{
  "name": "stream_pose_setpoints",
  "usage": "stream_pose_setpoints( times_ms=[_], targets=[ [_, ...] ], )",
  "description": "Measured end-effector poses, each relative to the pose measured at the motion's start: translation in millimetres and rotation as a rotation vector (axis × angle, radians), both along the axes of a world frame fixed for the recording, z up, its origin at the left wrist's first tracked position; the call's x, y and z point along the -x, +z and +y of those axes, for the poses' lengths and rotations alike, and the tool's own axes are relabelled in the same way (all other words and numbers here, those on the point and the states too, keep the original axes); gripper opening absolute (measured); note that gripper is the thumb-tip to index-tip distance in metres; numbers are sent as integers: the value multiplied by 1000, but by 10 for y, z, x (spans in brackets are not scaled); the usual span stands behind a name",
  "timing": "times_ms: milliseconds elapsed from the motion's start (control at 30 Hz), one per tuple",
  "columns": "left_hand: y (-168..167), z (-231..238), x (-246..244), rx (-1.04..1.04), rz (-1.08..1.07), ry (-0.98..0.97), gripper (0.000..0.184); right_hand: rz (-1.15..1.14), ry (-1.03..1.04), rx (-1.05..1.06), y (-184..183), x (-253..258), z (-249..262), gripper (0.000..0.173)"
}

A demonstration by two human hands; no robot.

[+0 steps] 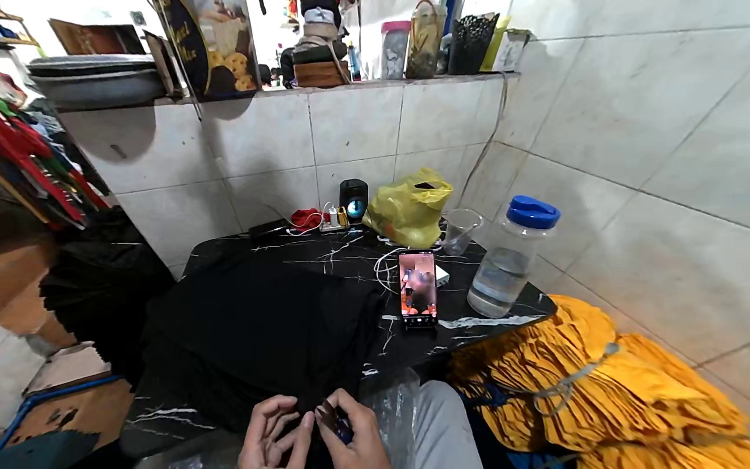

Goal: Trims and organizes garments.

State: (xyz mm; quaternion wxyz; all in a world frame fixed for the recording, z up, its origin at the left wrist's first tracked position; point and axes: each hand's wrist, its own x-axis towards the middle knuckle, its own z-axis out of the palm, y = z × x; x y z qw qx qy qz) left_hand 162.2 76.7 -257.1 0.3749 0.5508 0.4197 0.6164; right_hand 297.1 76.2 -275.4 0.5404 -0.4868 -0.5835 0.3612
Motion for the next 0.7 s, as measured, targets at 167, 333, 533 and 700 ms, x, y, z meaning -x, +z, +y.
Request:
stream_pose_setpoints(
  times_ms=[167,333,533,700],
  targets=[
    [-102,13,69,-29,140,-112,36,-33,-49,-32,47,-41,-22,13],
    [-227,46,70,-154,301,-11,22,-61,-4,-56,99,-45,-76,15],
    [-280,76,98,-247,349,123,9,-144,29,-84,35,-100,-36,17],
    [-249,82,111,-155,247,108,5,-220,12,-91,-22,-162,-5,40]
  ],
)
